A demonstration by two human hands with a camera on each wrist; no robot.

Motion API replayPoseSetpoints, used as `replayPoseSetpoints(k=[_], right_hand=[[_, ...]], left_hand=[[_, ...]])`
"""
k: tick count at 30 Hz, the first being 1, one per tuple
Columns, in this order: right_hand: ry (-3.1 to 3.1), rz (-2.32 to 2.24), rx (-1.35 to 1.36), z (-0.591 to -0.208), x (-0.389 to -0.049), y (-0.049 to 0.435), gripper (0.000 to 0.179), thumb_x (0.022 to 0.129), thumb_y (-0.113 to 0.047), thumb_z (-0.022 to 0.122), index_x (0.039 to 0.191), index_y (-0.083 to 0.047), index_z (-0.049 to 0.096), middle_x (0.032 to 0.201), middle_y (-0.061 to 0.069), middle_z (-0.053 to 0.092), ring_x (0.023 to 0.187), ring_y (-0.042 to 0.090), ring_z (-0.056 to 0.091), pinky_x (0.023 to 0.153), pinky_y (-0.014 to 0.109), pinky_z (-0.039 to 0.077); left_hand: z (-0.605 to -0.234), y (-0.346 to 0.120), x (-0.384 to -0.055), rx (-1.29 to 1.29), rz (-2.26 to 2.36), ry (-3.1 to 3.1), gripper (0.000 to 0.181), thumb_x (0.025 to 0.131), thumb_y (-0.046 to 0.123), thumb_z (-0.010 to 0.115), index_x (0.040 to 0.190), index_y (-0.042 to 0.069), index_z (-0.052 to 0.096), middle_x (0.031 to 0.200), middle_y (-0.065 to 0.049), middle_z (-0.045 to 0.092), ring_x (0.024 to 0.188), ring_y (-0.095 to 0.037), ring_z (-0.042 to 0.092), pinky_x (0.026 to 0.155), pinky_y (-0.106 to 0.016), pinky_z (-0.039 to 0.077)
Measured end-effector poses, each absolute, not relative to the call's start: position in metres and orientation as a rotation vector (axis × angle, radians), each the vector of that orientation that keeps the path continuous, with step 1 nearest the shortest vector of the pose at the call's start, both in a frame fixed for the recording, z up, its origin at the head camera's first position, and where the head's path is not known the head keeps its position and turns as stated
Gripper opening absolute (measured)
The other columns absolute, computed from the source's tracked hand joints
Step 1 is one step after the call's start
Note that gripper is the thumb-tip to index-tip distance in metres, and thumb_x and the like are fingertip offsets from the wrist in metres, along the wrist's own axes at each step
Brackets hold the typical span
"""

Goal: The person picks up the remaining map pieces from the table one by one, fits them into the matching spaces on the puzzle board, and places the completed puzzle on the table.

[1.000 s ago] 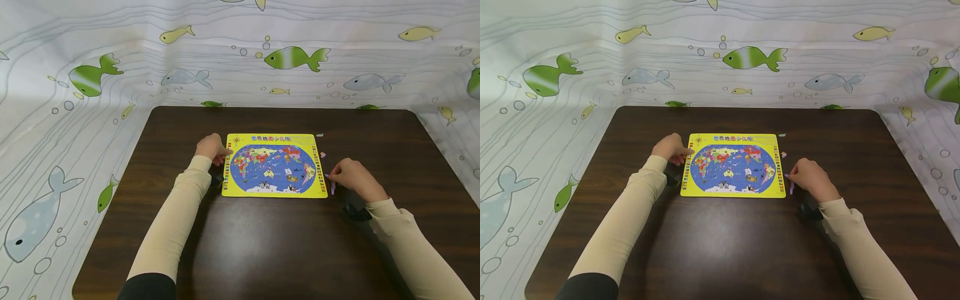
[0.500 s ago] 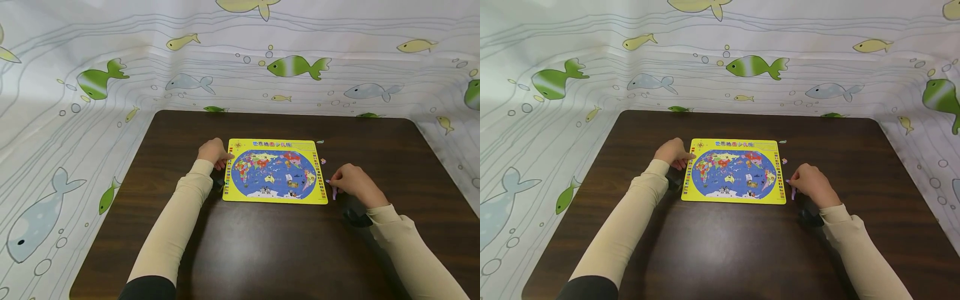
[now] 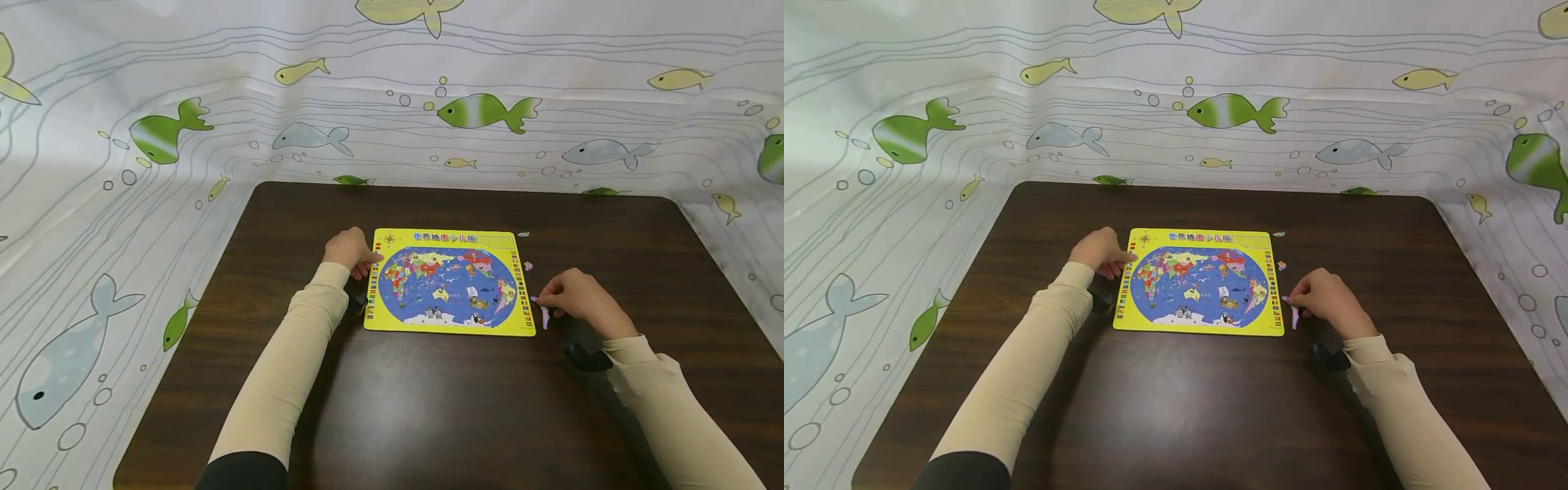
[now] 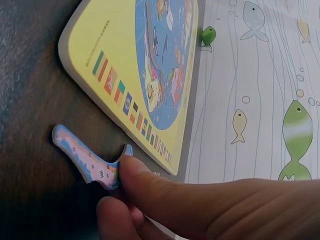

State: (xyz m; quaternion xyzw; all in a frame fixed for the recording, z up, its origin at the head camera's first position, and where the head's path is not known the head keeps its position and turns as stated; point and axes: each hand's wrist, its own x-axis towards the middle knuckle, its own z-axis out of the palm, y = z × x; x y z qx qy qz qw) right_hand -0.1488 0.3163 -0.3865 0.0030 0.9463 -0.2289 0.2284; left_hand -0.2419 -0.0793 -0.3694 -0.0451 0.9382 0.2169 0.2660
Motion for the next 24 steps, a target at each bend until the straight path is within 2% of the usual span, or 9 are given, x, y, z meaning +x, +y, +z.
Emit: replayPoseSetpoints(k=[13,21,24], right_hand=[[2.598,-0.655,-0.034,-0.3891,-0.1498,0.3201,0.025,0.087,-0.026,0.070,0.096,-0.002,0.073,0.086,0.008,0.070,0.066,0.015,0.060,0.061,0.030,0.050],[2.579,-0.684,-0.062,-0.3852,-0.1496,0.3239,0.026,0.087,-0.026,0.070,0.096,-0.002,0.073,0.084,0.006,0.070,0.066,0.016,0.059,0.061,0.029,0.049],[2.570,-0.686,-0.060,-0.3813,-0.1495,0.3255,0.028,0.087,-0.028,0.070,0.096,-0.002,0.073,0.085,0.005,0.070,0.067,0.016,0.059,0.062,0.029,0.049]], left_hand=[[-0.3732,-0.0798,-0.2448,-0.113,0.563,2.535,0.036,0.088,0.037,0.067,0.083,0.002,0.073,0.079,-0.011,0.074,0.072,-0.022,0.073,0.053,-0.025,0.053],[-0.3703,-0.0795,-0.2449,-0.126,0.569,2.519,0.037,0.088,0.037,0.067,0.073,0.003,0.071,0.068,-0.009,0.071,0.062,-0.019,0.070,0.057,-0.028,0.055],[-0.3687,-0.0790,-0.2452,-0.132,0.570,2.515,0.037,0.088,0.037,0.068,0.074,0.003,0.071,0.070,-0.009,0.071,0.063,-0.020,0.070,0.058,-0.028,0.055]])
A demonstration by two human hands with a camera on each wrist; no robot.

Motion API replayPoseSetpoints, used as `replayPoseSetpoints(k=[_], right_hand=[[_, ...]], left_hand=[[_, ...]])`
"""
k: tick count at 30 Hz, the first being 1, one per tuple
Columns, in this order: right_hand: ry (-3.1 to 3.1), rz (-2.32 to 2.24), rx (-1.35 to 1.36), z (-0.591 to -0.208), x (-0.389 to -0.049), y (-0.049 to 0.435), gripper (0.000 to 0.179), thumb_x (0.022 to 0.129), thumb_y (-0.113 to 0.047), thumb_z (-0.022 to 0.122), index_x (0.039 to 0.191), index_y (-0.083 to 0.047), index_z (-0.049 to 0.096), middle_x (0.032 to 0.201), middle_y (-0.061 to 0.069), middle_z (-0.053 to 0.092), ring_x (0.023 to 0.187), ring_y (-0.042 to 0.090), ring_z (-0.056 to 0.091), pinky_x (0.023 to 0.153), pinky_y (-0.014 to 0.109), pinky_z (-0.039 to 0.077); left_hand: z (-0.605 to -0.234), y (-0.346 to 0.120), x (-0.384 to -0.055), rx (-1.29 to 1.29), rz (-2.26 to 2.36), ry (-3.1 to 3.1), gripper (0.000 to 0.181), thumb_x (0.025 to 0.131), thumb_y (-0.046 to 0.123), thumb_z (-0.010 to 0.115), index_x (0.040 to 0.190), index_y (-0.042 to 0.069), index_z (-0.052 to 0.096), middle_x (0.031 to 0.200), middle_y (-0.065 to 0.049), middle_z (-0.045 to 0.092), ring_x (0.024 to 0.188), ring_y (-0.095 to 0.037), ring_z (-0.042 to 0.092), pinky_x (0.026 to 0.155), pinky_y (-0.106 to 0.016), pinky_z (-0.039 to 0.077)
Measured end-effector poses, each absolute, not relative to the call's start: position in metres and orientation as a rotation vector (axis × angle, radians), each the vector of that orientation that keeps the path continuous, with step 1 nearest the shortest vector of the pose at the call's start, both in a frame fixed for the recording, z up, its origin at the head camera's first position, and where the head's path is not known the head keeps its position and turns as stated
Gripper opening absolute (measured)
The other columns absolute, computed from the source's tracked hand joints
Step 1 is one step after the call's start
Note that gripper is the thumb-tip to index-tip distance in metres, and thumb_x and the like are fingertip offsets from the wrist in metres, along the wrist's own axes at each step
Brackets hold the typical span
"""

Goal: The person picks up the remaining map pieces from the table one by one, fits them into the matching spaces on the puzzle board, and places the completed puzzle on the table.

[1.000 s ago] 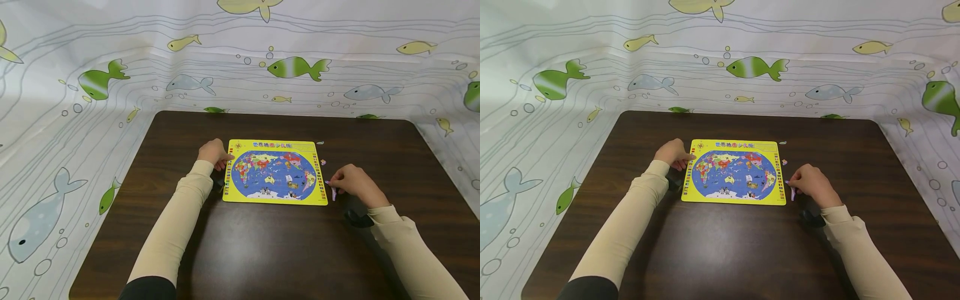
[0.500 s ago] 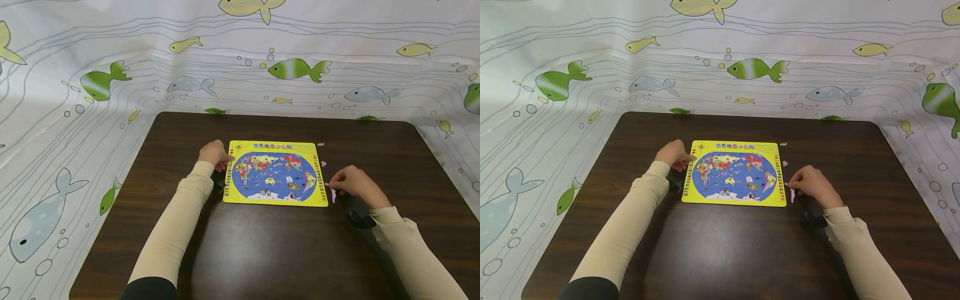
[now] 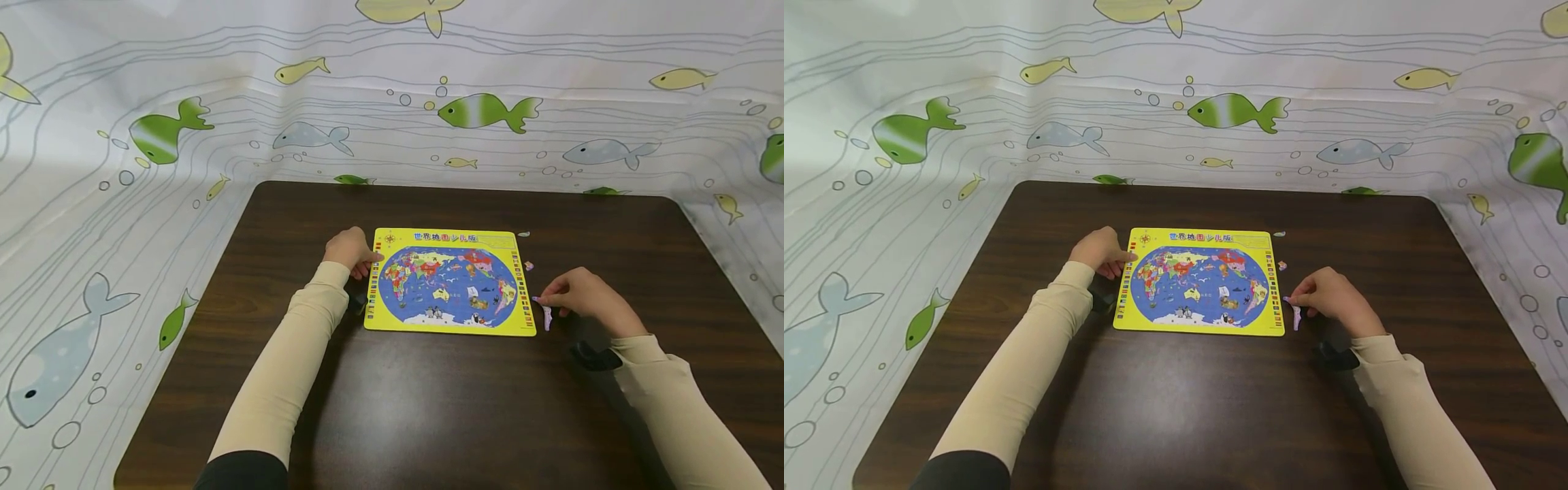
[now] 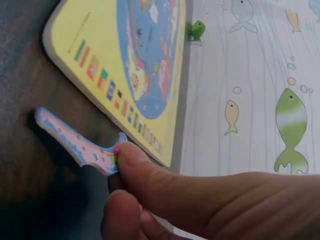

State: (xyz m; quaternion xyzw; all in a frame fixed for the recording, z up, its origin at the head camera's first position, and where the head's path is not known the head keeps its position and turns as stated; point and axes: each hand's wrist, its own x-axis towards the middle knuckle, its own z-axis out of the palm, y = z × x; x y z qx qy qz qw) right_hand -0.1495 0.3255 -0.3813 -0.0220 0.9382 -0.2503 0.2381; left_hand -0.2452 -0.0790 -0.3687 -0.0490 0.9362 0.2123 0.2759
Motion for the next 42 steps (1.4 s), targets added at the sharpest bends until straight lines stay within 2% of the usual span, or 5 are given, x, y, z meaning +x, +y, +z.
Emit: replayPoseSetpoints(k=[6,24,30,42], right_hand=[[2.588,-0.695,-0.057,-0.372,-0.150,0.330,0.030,0.087,-0.032,0.070,0.099,-0.004,0.073,0.088,0.005,0.070,0.070,0.018,0.060,0.063,0.031,0.049],[2.567,-0.913,-0.043,-0.377,-0.163,0.295,0.037,0.087,-0.035,0.070,0.106,-0.003,0.071,0.089,0.011,0.070,0.072,0.023,0.061,0.069,0.031,0.048],[2.558,-0.957,0.004,-0.381,-0.166,0.289,0.038,0.089,-0.036,0.068,0.109,-0.004,0.070,0.099,0.014,0.070,0.079,0.024,0.063,0.076,0.033,0.054],[2.516,-1.045,0.092,-0.389,-0.169,0.285,0.037,0.090,-0.032,0.066,0.113,-0.002,0.068,0.097,0.013,0.072,0.079,0.022,0.066,0.074,0.029,0.056]], left_hand=[[-0.367,-0.078,-0.247,-0.131,0.549,2.514,0.038,0.088,0.039,0.067,0.083,0.002,0.073,0.080,-0.012,0.074,0.072,-0.022,0.072,0.055,-0.026,0.054],[-0.368,-0.078,-0.246,-0.112,0.538,2.506,0.039,0.089,0.039,0.066,0.082,0.002,0.073,0.079,-0.011,0.074,0.071,-0.022,0.073,0.054,-0.026,0.053],[-0.367,-0.078,-0.245,-0.101,0.538,2.514,0.040,0.089,0.039,0.066,0.083,0.001,0.073,0.080,-0.012,0.074,0.072,-0.022,0.073,0.052,-0.025,0.052],[-0.368,-0.078,-0.247,-0.115,0.545,2.510,0.038,0.089,0.039,0.066,0.084,0.001,0.073,0.080,-0.012,0.073,0.072,-0.023,0.072,0.054,-0.027,0.054]])
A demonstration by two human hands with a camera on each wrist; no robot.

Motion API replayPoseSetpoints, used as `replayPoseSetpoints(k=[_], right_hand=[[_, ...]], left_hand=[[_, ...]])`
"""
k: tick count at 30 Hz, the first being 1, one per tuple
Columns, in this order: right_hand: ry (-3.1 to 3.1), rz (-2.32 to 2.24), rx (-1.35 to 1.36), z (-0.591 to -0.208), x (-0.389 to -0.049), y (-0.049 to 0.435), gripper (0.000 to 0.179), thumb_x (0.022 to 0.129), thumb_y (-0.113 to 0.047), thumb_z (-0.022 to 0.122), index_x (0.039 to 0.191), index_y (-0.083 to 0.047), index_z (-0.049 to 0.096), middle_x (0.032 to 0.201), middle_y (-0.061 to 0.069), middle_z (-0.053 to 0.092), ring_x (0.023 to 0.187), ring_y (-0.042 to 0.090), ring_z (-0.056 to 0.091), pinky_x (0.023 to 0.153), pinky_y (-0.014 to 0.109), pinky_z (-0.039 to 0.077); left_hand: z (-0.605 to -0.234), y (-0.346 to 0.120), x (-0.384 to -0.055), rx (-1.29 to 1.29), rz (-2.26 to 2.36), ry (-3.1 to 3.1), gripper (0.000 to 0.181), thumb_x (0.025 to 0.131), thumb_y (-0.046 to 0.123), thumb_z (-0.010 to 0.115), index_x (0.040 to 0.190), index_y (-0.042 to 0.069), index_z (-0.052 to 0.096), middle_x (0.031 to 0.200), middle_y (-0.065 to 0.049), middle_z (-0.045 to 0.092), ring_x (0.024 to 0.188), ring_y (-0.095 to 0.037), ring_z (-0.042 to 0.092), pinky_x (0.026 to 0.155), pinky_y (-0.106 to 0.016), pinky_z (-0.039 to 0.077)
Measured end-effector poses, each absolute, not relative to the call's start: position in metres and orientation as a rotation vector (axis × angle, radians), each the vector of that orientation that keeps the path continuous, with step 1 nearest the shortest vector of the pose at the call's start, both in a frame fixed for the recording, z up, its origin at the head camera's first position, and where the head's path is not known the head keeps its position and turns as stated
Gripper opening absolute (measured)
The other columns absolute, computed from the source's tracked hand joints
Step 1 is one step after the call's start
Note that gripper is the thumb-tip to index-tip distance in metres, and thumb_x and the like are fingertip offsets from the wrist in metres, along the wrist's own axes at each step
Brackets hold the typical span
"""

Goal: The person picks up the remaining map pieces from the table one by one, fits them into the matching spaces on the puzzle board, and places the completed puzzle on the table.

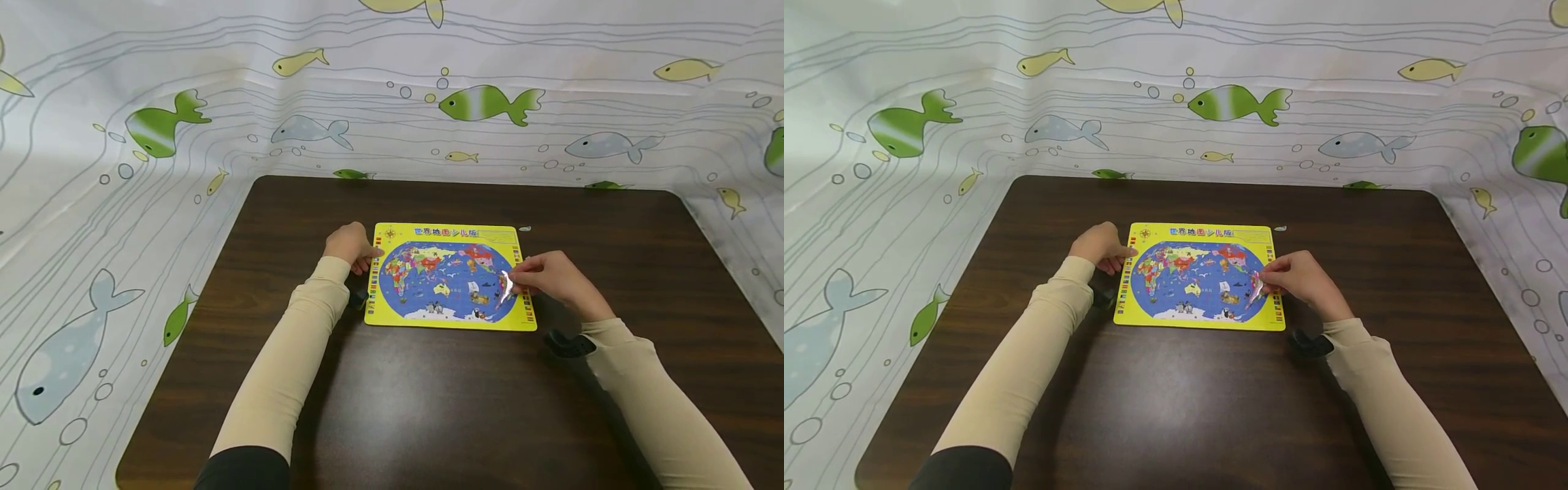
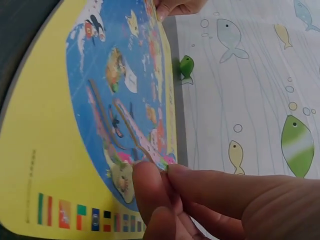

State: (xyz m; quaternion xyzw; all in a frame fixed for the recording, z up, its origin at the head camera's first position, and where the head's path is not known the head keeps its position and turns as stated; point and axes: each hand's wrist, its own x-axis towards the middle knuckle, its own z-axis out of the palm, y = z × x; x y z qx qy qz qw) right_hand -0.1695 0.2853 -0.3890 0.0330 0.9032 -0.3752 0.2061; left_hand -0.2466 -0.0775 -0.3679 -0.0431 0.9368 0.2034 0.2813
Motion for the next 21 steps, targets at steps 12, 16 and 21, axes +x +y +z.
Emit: replayPoseSetpoints(k=[12,16,21], right_hand=[[2.489,-1.078,0.052,-0.392,-0.167,0.280,0.035,0.091,-0.025,0.066,0.112,0.002,0.067,0.095,0.015,0.072,0.076,0.017,0.071,0.075,0.031,0.059],[2.493,-1.051,0.047,-0.392,-0.166,0.277,0.033,0.091,-0.023,0.065,0.111,0.003,0.067,0.093,0.014,0.072,0.075,0.016,0.071,0.074,0.030,0.058],[2.488,-1.025,0.055,-0.392,-0.165,0.275,0.033,0.092,-0.021,0.065,0.111,0.005,0.066,0.093,0.016,0.072,0.074,0.015,0.072,0.073,0.028,0.058]], left_hand=[[-0.367,-0.077,-0.247,-0.099,0.534,2.526,0.038,0.089,0.039,0.066,0.084,0.001,0.073,0.081,-0.012,0.073,0.073,-0.022,0.073,0.055,-0.026,0.054],[-0.367,-0.078,-0.247,-0.101,0.535,2.528,0.038,0.089,0.039,0.066,0.084,0.001,0.073,0.080,-0.012,0.073,0.073,-0.023,0.073,0.054,-0.026,0.054],[-0.367,-0.077,-0.246,-0.100,0.528,2.527,0.039,0.089,0.039,0.066,0.084,0.001,0.073,0.080,-0.011,0.074,0.073,-0.022,0.073,0.053,-0.025,0.053]])
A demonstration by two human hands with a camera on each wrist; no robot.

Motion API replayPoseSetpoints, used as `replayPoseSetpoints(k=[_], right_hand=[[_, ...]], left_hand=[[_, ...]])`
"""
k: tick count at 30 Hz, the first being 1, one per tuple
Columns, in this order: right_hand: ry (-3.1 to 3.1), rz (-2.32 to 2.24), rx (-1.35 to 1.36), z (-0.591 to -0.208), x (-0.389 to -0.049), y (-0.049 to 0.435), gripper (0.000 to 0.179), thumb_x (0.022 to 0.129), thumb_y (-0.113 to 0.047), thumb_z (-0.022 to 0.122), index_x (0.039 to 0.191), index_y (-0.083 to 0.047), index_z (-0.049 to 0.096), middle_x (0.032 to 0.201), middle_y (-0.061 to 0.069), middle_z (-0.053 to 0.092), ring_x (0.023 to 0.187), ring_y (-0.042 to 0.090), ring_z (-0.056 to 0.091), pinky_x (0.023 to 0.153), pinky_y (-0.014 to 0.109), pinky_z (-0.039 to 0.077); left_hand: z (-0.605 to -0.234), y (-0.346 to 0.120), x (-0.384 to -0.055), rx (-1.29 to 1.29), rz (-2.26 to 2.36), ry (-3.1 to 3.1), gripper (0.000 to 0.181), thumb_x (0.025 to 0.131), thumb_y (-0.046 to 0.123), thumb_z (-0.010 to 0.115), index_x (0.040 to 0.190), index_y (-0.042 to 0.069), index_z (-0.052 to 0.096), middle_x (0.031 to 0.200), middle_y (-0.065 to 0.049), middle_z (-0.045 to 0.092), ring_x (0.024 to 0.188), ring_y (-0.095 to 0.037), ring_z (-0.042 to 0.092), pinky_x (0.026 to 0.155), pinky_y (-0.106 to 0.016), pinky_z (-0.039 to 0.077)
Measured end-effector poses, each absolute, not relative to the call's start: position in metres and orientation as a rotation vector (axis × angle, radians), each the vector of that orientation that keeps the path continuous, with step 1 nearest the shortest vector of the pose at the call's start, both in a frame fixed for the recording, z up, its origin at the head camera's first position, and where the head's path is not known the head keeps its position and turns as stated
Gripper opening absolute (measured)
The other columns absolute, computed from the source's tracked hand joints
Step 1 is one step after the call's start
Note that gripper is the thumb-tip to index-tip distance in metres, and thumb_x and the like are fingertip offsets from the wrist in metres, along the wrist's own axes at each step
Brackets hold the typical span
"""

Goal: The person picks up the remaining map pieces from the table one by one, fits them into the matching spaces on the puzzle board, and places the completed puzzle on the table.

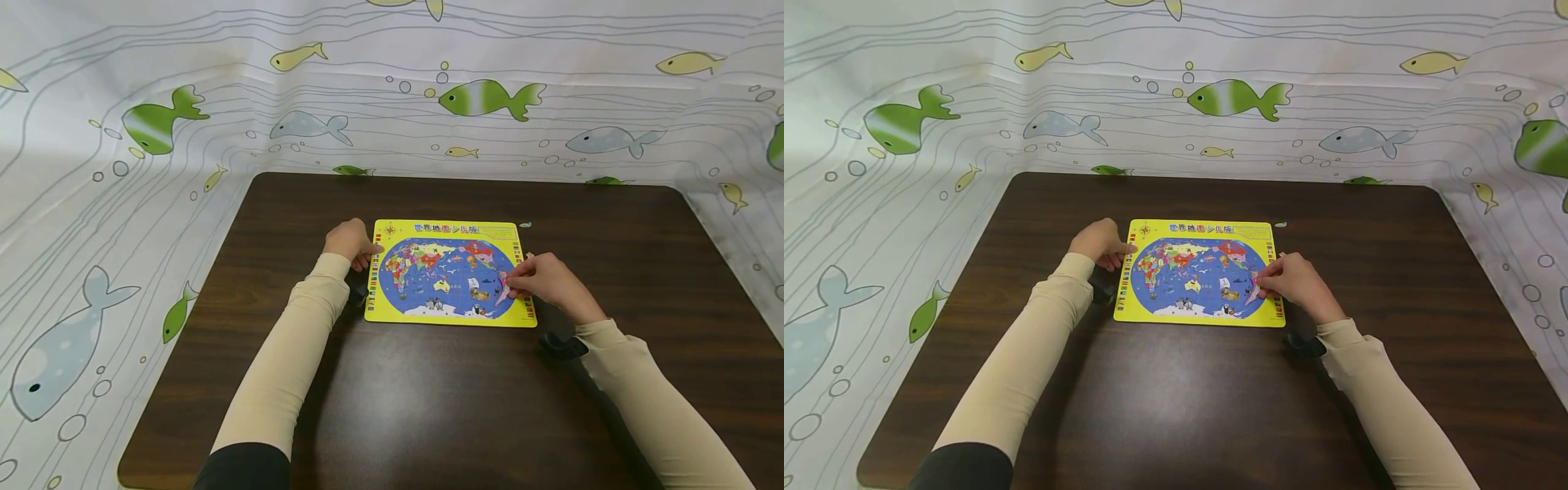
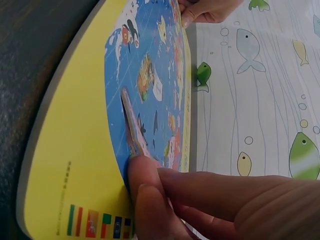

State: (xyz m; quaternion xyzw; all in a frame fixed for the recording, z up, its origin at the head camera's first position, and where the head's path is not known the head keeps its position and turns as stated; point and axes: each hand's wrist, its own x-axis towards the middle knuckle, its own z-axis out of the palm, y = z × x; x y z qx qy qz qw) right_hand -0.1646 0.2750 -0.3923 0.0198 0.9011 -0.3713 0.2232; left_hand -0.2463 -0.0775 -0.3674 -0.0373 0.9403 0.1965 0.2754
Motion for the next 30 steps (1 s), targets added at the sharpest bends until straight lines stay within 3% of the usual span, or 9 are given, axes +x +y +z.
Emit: replayPoseSetpoints(k=[20,30], right_hand=[[2.484,-0.951,0.000,-0.3912,-0.1660,0.2732,0.028,0.090,-0.017,0.066,0.107,0.005,0.067,0.092,0.016,0.070,0.072,0.016,0.070,0.073,0.030,0.059],[2.521,-0.869,-0.048,-0.3904,-0.1662,0.2717,0.024,0.089,-0.019,0.068,0.102,0.001,0.067,0.086,0.010,0.070,0.070,0.016,0.066,0.070,0.029,0.058]], left_hand=[[-0.3697,-0.0801,-0.2457,-0.091,0.554,2.522,0.038,0.089,0.038,0.067,0.082,0.001,0.073,0.078,-0.011,0.073,0.069,-0.022,0.072,0.053,-0.026,0.053],[-0.3702,-0.0817,-0.2451,-0.075,0.556,2.531,0.039,0.089,0.039,0.066,0.082,0.002,0.073,0.077,-0.011,0.073,0.068,-0.022,0.072,0.052,-0.026,0.052]])
